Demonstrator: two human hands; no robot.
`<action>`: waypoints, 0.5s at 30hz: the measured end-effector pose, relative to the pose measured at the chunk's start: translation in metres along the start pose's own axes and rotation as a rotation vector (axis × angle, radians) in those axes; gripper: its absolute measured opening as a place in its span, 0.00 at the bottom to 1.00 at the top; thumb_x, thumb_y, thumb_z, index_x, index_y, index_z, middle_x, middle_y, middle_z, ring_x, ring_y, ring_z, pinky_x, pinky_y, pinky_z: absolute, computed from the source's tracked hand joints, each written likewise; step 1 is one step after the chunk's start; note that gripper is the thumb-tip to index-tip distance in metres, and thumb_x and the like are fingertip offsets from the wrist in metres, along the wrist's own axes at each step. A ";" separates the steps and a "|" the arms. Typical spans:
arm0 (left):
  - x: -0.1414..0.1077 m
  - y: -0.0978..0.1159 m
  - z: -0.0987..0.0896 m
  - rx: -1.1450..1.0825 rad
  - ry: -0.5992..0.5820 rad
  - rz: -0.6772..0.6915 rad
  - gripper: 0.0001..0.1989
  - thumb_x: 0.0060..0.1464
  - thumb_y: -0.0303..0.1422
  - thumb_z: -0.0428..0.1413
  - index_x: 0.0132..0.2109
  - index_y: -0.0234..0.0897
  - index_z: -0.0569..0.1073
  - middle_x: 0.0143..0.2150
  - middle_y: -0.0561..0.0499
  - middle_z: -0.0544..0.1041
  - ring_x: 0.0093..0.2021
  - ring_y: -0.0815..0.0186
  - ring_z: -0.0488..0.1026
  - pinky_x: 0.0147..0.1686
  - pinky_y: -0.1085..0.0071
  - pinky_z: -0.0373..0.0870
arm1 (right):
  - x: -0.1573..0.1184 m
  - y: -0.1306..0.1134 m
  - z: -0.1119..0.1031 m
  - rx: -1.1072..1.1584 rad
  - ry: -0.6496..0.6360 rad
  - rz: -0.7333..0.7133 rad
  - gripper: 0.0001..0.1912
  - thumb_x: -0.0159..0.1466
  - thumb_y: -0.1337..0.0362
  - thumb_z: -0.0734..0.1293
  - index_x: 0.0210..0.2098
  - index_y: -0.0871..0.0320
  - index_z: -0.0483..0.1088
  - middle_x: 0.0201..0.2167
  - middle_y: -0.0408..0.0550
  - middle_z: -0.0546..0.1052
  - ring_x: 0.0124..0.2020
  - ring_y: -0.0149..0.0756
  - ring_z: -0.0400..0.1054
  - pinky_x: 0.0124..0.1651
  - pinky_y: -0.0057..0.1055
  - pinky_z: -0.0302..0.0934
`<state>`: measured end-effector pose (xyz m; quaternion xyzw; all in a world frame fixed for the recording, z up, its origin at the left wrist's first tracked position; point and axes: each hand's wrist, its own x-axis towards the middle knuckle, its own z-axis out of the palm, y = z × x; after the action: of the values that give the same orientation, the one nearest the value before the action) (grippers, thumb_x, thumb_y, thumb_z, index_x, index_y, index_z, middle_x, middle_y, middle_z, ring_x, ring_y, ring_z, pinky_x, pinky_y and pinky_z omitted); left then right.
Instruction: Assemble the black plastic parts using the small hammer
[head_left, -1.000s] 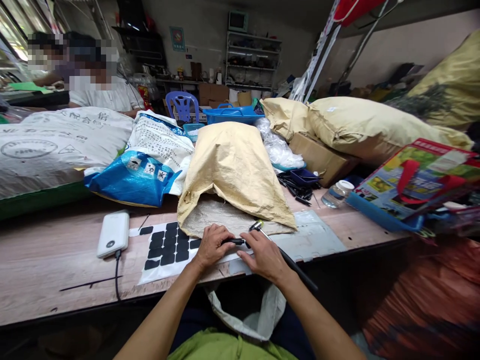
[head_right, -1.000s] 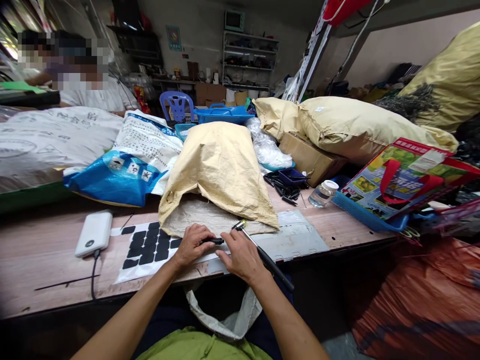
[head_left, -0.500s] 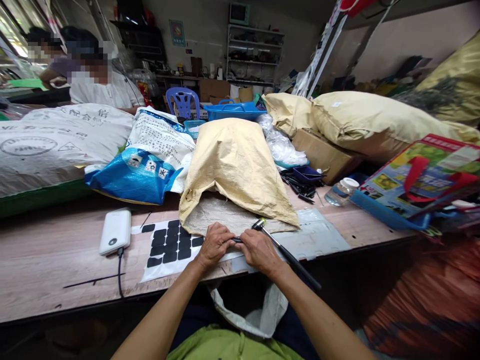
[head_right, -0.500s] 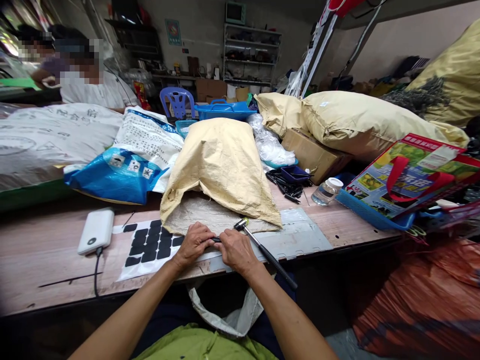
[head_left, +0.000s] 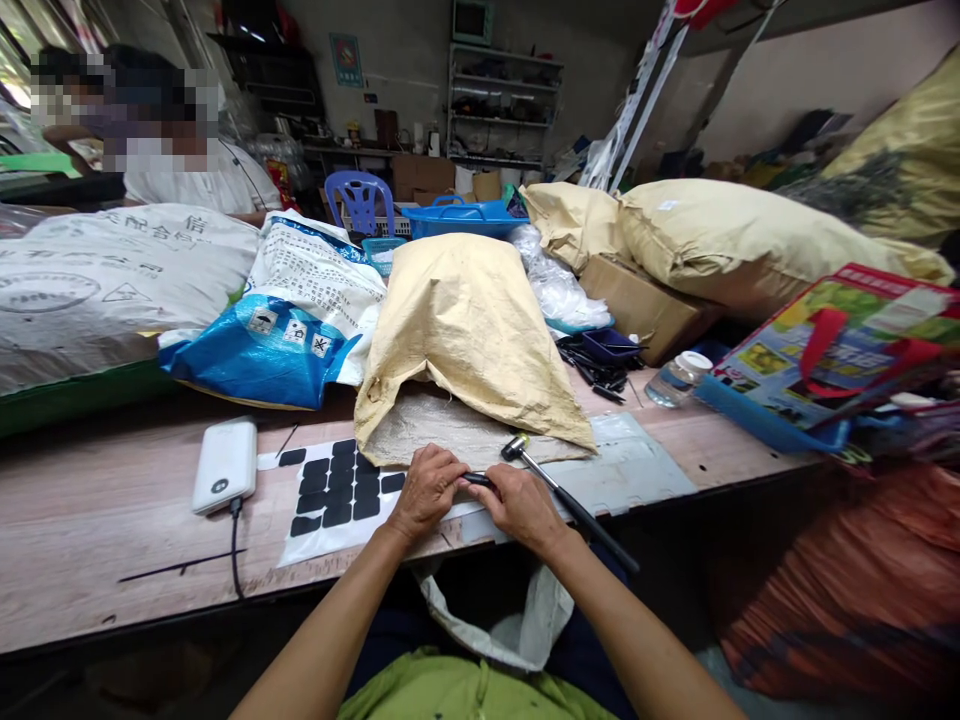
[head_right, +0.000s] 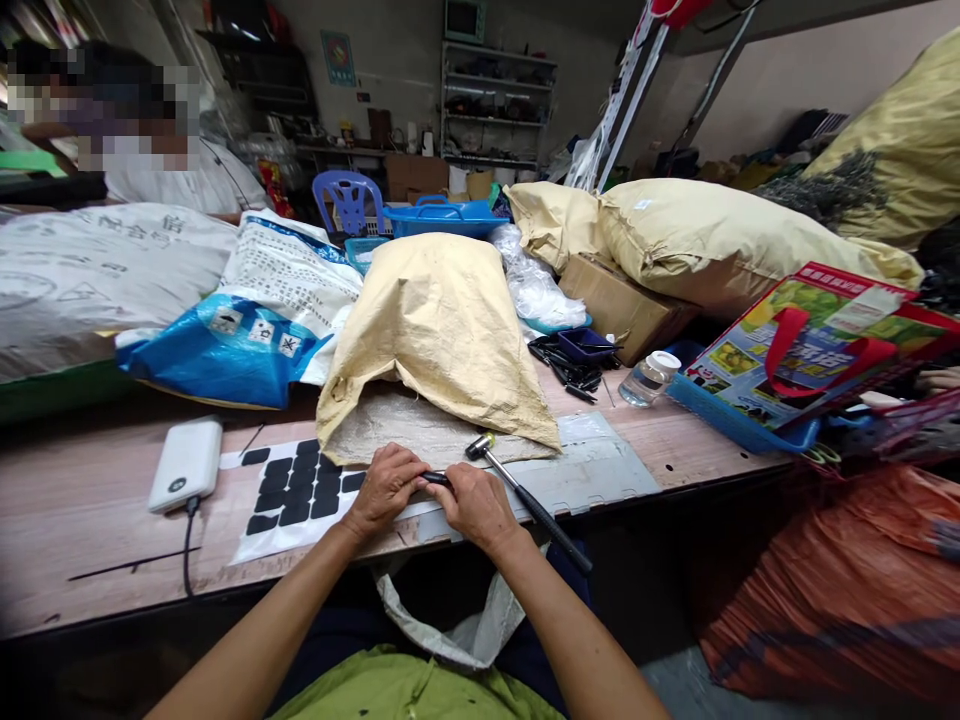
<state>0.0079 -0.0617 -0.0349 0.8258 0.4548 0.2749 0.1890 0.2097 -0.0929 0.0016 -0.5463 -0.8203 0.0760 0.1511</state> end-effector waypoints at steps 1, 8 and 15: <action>0.000 0.000 0.000 -0.001 -0.003 0.003 0.10 0.62 0.34 0.56 0.45 0.45 0.82 0.42 0.48 0.81 0.47 0.57 0.68 0.52 0.57 0.61 | 0.000 0.001 -0.001 -0.002 0.001 -0.015 0.17 0.72 0.50 0.62 0.37 0.57 0.72 0.34 0.48 0.78 0.35 0.35 0.71 0.36 0.30 0.55; 0.000 -0.006 0.004 -0.064 0.019 0.018 0.11 0.65 0.34 0.53 0.42 0.43 0.82 0.40 0.47 0.80 0.45 0.57 0.68 0.50 0.60 0.64 | 0.006 0.002 0.004 -0.016 0.015 -0.109 0.13 0.73 0.58 0.62 0.35 0.57 0.71 0.34 0.47 0.75 0.36 0.35 0.68 0.38 0.29 0.54; 0.000 -0.005 0.002 -0.103 0.031 0.029 0.12 0.65 0.34 0.52 0.39 0.41 0.81 0.38 0.47 0.78 0.44 0.58 0.68 0.48 0.62 0.66 | 0.007 0.003 0.015 0.046 0.044 -0.086 0.13 0.73 0.58 0.62 0.34 0.58 0.70 0.33 0.47 0.75 0.36 0.35 0.68 0.38 0.29 0.54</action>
<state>0.0058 -0.0595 -0.0394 0.8170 0.4311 0.3134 0.2202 0.2048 -0.0847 -0.0117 -0.5084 -0.8376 0.0759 0.1848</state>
